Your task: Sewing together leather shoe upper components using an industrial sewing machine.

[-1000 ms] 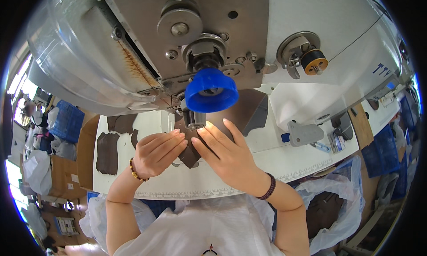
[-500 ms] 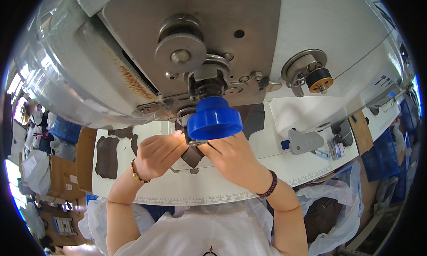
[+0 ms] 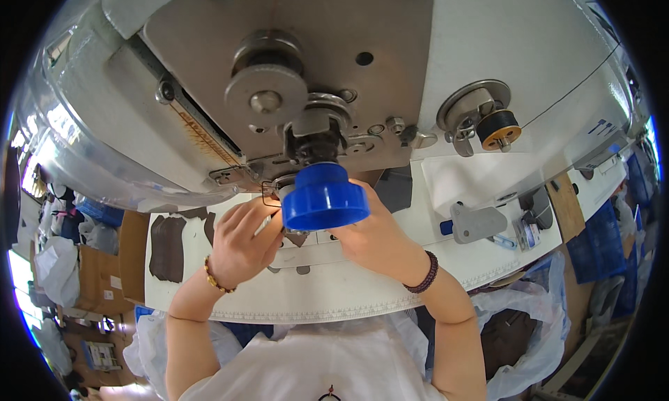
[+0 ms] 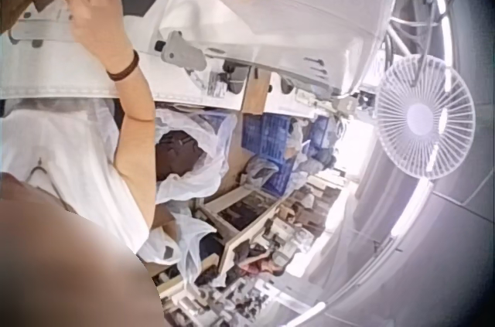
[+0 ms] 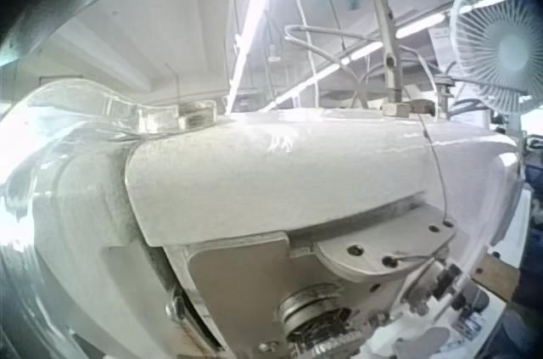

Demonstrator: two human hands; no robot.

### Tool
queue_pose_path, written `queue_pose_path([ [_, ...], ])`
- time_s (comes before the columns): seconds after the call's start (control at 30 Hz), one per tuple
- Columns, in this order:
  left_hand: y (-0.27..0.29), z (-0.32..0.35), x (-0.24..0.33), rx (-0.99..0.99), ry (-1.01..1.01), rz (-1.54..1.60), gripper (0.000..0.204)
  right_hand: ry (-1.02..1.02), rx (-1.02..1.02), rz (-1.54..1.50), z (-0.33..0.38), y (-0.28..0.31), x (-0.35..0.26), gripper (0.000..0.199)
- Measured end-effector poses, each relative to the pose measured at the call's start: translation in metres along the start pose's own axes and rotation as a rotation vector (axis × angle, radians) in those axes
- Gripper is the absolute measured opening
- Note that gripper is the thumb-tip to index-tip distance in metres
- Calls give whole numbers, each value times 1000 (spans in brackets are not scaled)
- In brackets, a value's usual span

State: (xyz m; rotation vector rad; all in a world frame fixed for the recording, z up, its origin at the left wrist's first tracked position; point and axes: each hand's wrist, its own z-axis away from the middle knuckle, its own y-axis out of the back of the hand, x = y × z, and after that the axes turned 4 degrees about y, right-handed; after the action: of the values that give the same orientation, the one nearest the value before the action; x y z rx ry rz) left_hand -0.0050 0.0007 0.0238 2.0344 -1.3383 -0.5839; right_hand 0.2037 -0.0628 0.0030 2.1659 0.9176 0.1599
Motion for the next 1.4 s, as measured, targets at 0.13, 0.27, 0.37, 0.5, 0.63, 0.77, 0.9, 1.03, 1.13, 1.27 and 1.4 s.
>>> queue_pose_path([
  [0.13, -4, 3, 14, 113, -92, -35, 22, 64, 77, -139, 3, -3, 7, 44],
  [0.27, -4, 8, 14, 73, -152, -25, 22, 66, 72, -131, 5, -2, 8, 39],
  [0.37, -7, 7, 11, 107, -208, -62, 22, 20, 35, -105, 3, 0, 7, 41],
  [0.5, -6, 6, 10, 88, -233, -91, 22, 92, 79, -151, 0, 1, 7, 39],
  [0.63, 1, 3, 12, 14, -248, -123, 22, 105, 60, -159, 0, 2, 10, 38],
  [0.77, 5, 1, 18, -26, -211, -142, 21, 98, -3, -122, 1, 3, 11, 38],
  [0.9, 5, 0, 21, -34, -200, -167, 19, 85, -31, -61, 0, 4, 10, 43],
  [1.03, 1, 0, 19, 40, -201, -128, 19, 77, -13, -84, -3, 6, 12, 40],
  [1.13, -2, -1, 18, 33, -180, -120, 20, 19, -2, -137, -5, 7, 17, 37],
  [1.27, -4, -4, 12, 16, -159, -134, 21, -69, -19, -200, -7, 2, 26, 33],
  [1.4, -6, -5, 7, 27, -150, -129, 22, -157, 15, -253, -6, -4, 29, 29],
])
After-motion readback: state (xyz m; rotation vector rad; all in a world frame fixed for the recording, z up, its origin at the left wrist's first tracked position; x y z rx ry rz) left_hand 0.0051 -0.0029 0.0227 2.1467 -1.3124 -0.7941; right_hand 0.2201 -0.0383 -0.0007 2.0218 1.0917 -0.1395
